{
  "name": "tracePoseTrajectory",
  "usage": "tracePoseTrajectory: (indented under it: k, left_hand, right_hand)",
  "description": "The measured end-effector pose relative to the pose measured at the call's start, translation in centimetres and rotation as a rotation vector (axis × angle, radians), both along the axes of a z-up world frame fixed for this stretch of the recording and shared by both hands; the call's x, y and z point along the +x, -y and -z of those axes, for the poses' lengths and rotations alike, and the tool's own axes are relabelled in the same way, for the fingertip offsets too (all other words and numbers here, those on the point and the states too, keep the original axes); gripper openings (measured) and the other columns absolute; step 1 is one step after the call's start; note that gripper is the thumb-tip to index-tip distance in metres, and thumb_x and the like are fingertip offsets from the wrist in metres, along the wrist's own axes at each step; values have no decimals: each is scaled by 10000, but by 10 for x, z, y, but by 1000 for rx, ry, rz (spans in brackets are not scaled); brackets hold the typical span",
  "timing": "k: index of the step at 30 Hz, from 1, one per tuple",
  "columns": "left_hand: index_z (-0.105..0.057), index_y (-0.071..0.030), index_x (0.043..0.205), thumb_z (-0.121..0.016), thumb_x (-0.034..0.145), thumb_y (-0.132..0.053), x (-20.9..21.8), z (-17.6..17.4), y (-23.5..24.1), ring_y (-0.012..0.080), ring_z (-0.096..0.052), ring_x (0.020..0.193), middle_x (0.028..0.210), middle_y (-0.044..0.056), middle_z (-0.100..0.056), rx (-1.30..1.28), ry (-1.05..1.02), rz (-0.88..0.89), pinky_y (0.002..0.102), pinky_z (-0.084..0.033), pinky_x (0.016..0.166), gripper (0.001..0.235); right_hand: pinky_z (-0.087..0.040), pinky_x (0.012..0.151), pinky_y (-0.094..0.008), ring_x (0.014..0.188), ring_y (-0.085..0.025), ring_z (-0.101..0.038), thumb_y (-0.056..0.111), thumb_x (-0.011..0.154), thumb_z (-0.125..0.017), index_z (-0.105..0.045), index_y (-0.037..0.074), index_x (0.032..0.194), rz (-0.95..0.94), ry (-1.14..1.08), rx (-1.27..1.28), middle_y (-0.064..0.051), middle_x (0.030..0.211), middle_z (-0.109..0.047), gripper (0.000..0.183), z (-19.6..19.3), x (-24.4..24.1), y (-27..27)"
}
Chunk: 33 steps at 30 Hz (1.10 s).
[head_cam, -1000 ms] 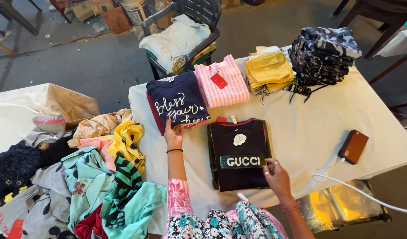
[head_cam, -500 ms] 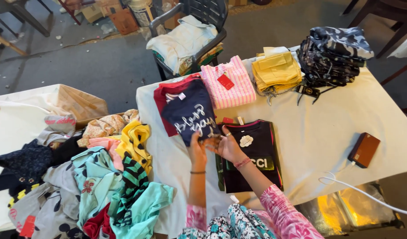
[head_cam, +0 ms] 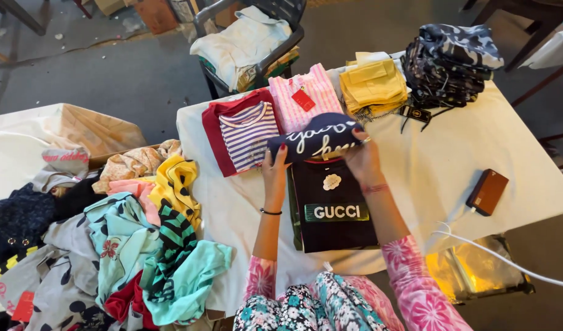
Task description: The person folds various t-shirts and tops on a white table, arranging them into neat stacks. They handle items such as a pink graphic tee, a black Gucci shirt, a red shirt, and a light green shirt, smoothing and folding each one before placing it on the pile.
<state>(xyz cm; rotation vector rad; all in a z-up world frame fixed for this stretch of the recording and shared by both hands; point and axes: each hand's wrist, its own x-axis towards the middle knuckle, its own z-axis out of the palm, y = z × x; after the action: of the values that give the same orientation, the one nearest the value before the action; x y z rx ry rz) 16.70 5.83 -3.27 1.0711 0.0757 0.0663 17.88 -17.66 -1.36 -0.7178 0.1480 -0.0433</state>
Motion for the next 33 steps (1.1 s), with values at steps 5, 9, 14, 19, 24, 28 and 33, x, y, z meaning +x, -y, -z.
tracePoseTrajectory:
  k: [5,9,14,19,24,28,33]
  left_hand:
    - [-628,32,1306,-620,1052,-232,-47,-16,35,91,-584,1010,1151,38,-664,99,102,56,249,-496,889,366]
    - [-684,20,1261,-611,1042,-252,-116,84,44,90,-635,1018,1133,15,-731,225,4,138,234,-516,889,357]
    - [-689,-45,1097,-651,976,-291,-174,214,29,98,-676,728,905,23,-728,237,-416,250,269,-572,601,277]
    - [-680,-30,1000,-667,997,-316,-189,230,13,100,-644,573,744,34,-687,281,-411,385,255,-509,528,286]
    - [-697,-42,1014,-678,974,-326,-191,188,6,69,-655,613,747,4,-685,526,-275,369,250,-512,552,287]
    - [-708,-5,933,-677,987,-338,-189,187,0,131,-660,602,708,54,-727,656,-297,422,309,-508,562,340]
    - [-571,-69,1194,-672,939,-398,-180,111,7,330,-712,773,794,129,-735,1215,-301,59,460,-527,685,428]
  right_hand:
    - [-566,908,-433,1016,-221,-695,194,991,-660,-640,48,1205,33,50,-26,-75,1166,-721,260,3,-58,38]
    - [-580,888,-512,1030,-250,-710,187,886,-618,-659,54,1230,72,-172,-124,-80,1156,-727,371,70,-144,51]
    - [-621,790,-435,854,-266,-718,133,922,-611,-646,3,1127,15,-522,-211,-126,1017,-722,245,223,-236,71]
    - [-625,733,-386,775,-254,-741,83,920,-607,-625,-3,1107,18,-579,-362,-110,954,-724,207,222,-247,64]
    - [-601,650,-350,686,-207,-722,100,922,-679,-634,-24,1145,9,-501,-623,-92,890,-734,259,215,-245,71]
    - [-570,651,-374,719,-234,-707,142,916,-706,-608,-14,1209,18,-554,-834,-125,916,-734,346,223,-249,70]
    - [-441,1028,-503,1248,-382,-534,259,829,-782,-538,33,1359,333,-150,-1904,-195,1351,-555,626,128,-224,14]
